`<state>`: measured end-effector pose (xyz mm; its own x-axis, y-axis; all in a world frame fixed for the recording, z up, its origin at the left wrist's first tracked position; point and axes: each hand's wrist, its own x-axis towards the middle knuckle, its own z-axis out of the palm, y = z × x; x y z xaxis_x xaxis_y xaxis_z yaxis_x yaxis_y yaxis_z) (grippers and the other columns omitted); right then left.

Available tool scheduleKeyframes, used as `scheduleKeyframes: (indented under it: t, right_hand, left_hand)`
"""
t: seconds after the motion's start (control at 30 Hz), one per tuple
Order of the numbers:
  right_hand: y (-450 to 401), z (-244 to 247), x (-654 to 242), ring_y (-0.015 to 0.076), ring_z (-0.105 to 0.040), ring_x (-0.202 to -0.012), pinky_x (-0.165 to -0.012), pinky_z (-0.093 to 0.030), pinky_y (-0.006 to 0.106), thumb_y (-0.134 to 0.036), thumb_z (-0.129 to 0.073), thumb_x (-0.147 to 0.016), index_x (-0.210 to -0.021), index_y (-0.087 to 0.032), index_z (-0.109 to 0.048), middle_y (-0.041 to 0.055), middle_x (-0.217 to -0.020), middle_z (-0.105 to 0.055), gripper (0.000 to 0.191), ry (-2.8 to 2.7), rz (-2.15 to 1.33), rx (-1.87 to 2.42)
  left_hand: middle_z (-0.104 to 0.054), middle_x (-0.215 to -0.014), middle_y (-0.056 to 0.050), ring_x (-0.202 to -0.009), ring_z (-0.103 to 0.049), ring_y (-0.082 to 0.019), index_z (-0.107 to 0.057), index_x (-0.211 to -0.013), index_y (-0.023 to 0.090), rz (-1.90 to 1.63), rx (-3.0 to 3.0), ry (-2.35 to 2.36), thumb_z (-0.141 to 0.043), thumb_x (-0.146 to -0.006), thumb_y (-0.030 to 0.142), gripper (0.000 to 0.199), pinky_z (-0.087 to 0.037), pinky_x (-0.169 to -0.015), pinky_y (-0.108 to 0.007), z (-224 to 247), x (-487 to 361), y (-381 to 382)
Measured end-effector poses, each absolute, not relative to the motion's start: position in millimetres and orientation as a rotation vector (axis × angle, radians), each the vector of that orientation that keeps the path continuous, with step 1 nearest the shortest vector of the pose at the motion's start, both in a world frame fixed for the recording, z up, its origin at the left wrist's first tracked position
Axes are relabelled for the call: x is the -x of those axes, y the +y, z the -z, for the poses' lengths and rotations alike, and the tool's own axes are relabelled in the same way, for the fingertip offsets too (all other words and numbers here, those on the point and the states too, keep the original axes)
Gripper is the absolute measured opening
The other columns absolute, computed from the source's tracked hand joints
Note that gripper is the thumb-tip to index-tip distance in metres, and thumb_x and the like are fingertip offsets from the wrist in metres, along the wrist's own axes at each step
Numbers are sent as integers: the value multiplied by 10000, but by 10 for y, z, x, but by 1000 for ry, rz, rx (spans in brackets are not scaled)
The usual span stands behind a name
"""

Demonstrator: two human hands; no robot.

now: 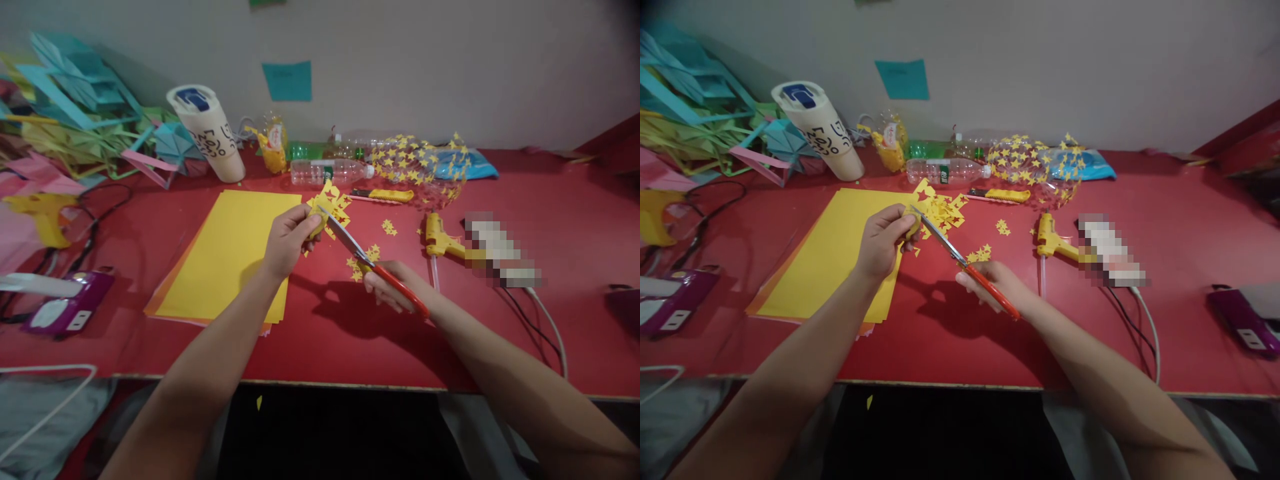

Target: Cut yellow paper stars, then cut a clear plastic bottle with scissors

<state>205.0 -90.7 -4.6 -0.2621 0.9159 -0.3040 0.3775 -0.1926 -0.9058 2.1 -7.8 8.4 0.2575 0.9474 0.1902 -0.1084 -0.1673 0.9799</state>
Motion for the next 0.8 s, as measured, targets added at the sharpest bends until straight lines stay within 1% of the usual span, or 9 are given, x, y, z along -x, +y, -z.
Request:
scheduleKeyframes:
  t: [0.13,0.3,0.5,0.67,0.8]
  right_hand:
    - [-938,38,-2020,64,-374,-284,-429,-452,244,-731,-607,-738,-626,-223,-505,-105,-349,-399,530,-1578,-1476,1501]
    - [-980,-31,-1977,76,-417,-324,-501,-500,268,-722,-616,-742,-639,-222,-508,-101,-360,-402,522,-1554,-1491,1517]
    - [-993,-46,-1960,71,-414,-326,-542,-520,279,-721,-607,-756,-638,-224,-487,-108,-361,-390,525,-1539,-1491,1531]
    - [-1010,-46,-1942,67,-366,-298,-532,-516,282,-774,-565,-757,-611,-242,-446,-120,-335,-352,565,-1497,-1537,1467]
    - [-1010,-30,-1936,71,-364,-294,-491,-485,270,-765,-570,-765,-601,-245,-438,-118,-319,-350,561,-1488,-1538,1473]
  left_hand:
    - [-505,-493,50,-395,-438,-39,-508,-587,193,-1211,-1389,820,-612,-766,312,238,-349,-375,-160,-68,-62,-117]
    - [-450,-475,59,-398,-414,-37,-455,-551,196,-1233,-1368,819,-626,-758,321,296,-353,-368,-156,-52,-97,-140]
    - [-455,-476,60,-387,-411,-36,-465,-556,196,-1219,-1359,804,-630,-758,322,290,-352,-365,-164,-30,-89,-118]
    - [-452,-491,59,-401,-412,-39,-469,-562,198,-1198,-1340,812,-637,-759,329,290,-360,-377,-171,-28,-92,-121]
    - [-453,-500,55,-413,-413,-45,-469,-567,203,-1184,-1337,832,-637,-764,346,296,-360,-383,-179,-34,-91,-127]
